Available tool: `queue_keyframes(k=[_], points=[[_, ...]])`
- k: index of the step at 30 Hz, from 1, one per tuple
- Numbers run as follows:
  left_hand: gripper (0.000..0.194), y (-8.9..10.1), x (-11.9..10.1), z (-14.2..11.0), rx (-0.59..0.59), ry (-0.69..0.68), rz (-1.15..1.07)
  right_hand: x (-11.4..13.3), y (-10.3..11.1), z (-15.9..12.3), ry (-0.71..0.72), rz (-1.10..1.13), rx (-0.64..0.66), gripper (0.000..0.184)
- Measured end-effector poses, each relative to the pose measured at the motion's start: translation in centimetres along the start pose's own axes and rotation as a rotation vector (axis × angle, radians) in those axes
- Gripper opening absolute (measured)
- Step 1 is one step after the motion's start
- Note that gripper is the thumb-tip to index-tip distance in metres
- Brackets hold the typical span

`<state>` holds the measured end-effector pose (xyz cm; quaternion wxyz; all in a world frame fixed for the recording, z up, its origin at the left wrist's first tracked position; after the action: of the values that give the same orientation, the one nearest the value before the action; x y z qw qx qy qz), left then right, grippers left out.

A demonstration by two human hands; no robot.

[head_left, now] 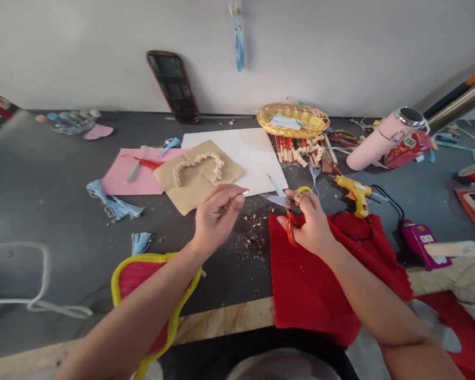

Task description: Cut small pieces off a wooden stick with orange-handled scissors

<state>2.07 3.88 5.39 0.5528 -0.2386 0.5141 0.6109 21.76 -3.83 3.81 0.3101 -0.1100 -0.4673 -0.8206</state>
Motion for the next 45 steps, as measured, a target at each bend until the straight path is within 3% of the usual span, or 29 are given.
queue_keyframes(k=[5, 13, 30, 39, 45], points=[[0.018, -0.9, -0.2, -0.4, 0.059, -0.019, -0.016, 1.2, -0.9, -0.1, 0.073, -0.039, 0.105, 0.058], [0.015, -1.7, -0.5, -1.0, 0.103, -0.046, -0.033, 1.4, -0.9, -0.3, 0.069, 0.045, 0.093, 0.056], [0.014, -1.7, -0.4, -0.9, 0.095, -0.040, -0.062, 1.1, -1.1, -0.4, 0.054, 0.122, 0.115, 0.053], [0.012, -1.6, -0.3, -0.9, 0.061, -0.025, -0.111, 1.1, -1.3, -0.3, 0.043, 0.195, 0.145, 0.042], [0.013, -1.5, 0.2, -0.7, 0.060, -0.005, 0.001, -1.5, 0.0, -0.2, -0.083, -0.034, 0.046, 0.050]])
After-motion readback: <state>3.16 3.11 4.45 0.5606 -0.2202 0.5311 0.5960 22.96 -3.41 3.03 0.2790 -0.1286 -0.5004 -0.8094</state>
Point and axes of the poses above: each hand's wrist, its own z-axis towards the middle knuckle, its own y-axis out of the back of the hand, x = y × z, the point moved 7 cm from there along z, towards the middle knuckle, and after that the axes turned 8 degrees about y, right-handed, at the moved point
